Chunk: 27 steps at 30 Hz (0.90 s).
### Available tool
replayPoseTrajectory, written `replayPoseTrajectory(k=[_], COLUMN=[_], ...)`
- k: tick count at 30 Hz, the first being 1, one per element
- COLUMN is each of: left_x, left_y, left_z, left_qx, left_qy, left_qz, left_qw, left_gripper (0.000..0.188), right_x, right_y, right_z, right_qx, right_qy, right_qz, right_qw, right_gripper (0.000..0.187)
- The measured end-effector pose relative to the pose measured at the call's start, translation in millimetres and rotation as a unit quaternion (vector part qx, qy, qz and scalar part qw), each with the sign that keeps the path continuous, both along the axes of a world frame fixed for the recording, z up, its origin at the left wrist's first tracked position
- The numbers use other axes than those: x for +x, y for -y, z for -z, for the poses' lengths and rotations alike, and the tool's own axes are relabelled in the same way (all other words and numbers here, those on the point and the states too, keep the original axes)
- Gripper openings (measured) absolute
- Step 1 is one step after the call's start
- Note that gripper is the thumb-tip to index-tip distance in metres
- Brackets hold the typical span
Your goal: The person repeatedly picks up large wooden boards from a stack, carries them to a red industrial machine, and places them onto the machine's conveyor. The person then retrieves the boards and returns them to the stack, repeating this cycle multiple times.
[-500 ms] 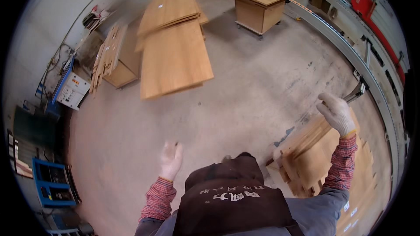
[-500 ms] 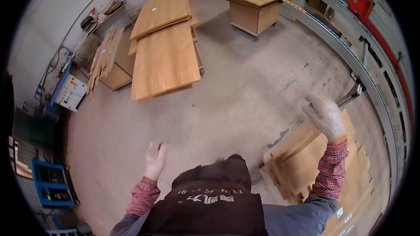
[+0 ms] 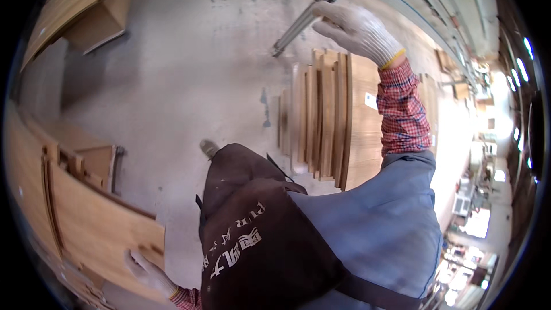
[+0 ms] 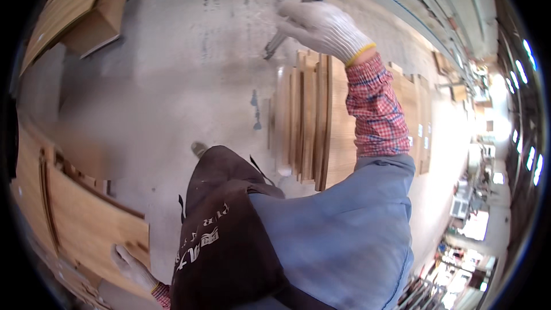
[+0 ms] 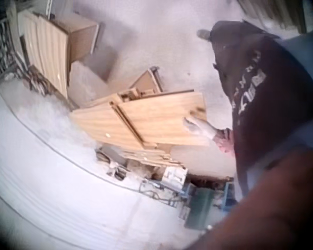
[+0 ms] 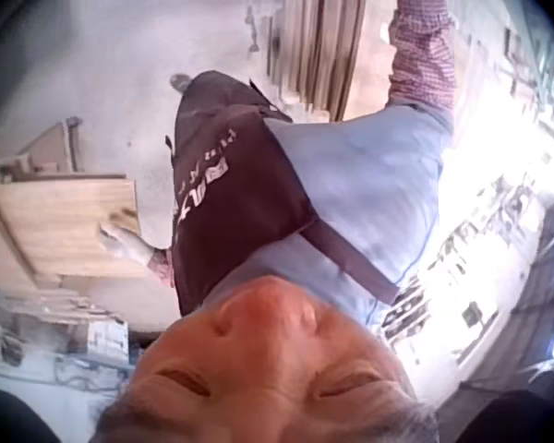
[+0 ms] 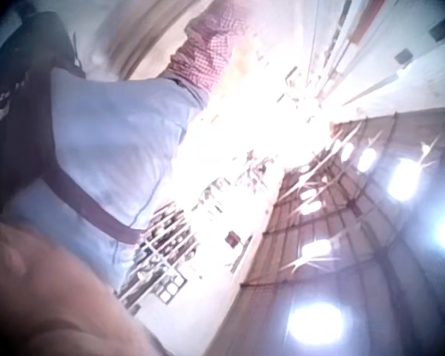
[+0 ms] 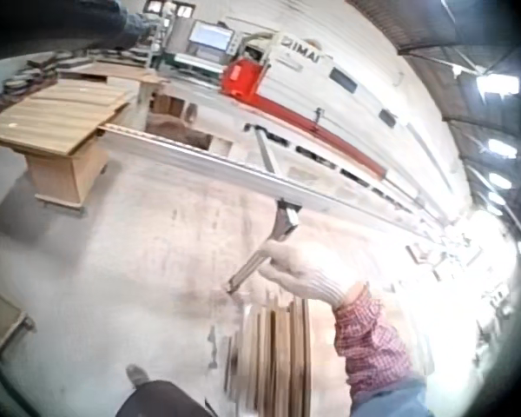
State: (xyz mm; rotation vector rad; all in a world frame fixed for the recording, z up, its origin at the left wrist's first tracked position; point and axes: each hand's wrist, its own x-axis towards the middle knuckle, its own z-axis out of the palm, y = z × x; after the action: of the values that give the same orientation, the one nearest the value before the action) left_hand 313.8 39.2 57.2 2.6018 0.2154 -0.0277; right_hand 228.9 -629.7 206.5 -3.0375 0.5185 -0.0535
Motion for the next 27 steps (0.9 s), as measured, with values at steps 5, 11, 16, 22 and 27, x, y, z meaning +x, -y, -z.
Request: replayPoseTrajectory(k=[5, 11, 16, 22, 27], left_x=[101.3, 199.7, 249.0, 303.7, 385.6], left_y=[87.2, 106.5, 108.9, 129.3, 136.6], left_z=[-0.3, 29.4, 54.9, 45.9, 35.0], left_qx=[-0.010, -0.024, 0.081, 0.076, 0.095], left_qy=[0.005, -0.108, -0.195, -0.256, -0.159], left_qz=[0.107, 0.257, 0.339, 0.279, 0.360], left_qw=[0.994, 0.960, 0.917, 0.923, 0.914], left_gripper=[0.048, 0.044, 0.059, 0.054, 0.044], right_x=[-63.4, -155.0, -130.9, -110.3, -87.2], right_y=[62.7, 23.7, -18.1, -12.0, -1.7], right_z=[9.0, 106.6, 140.2, 134.8, 126.4], right_qx=[0.042, 0.040, -0.075, -0.014, 0.018], right_qy=[-0.061, -0.181, -0.178, -0.189, -0.225], right_qz=[0.233, 0.431, 0.546, 0.624, 0.671], right_qw=[0.970, 0.883, 0.815, 0.758, 0.707], right_gripper=[0.049, 0.060, 0.070, 0.057, 0.050])
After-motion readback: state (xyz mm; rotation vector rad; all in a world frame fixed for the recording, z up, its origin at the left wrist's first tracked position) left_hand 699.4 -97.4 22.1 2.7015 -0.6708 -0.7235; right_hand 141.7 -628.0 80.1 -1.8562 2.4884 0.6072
